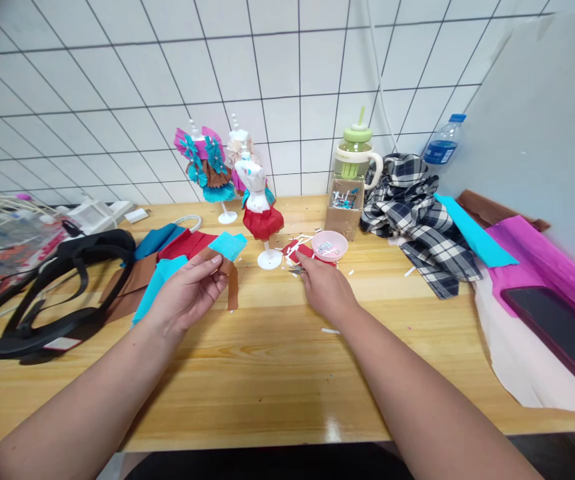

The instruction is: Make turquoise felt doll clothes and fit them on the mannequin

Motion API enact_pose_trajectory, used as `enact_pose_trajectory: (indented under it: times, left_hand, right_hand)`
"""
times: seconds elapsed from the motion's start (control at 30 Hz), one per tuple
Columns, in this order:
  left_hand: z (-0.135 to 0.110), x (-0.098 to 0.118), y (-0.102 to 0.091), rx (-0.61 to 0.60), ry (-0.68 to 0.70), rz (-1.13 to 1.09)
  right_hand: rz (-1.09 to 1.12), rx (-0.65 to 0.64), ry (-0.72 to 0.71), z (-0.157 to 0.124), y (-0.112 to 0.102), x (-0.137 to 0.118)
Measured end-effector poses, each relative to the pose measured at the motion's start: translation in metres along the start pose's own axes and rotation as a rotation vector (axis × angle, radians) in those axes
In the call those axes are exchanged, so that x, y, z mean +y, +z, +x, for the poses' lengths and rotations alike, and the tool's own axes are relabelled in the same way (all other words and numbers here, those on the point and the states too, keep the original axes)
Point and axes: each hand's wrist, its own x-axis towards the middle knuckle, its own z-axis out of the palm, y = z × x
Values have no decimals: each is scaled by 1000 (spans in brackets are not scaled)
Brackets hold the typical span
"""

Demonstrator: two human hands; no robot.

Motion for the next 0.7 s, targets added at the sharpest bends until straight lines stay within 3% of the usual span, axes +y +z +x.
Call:
enact_pose_trajectory:
  times: [0.2,0.43,0.57,0.7]
  left_hand:
    - [-5,-1,1,-148,-69,-42]
    - [-5,-3,1,-180,-46,2]
    - [-5,-5,-2,-156,-17,179]
    - [-7,-8,-3,-165,-45,145]
  right_hand:
    - [-231,-67,35,0,2,3]
    - [-260,-137,59,2,0,7]
    - [-321,-85,64,0,-10,7]
    - [-341,8,31,-3,-21,1]
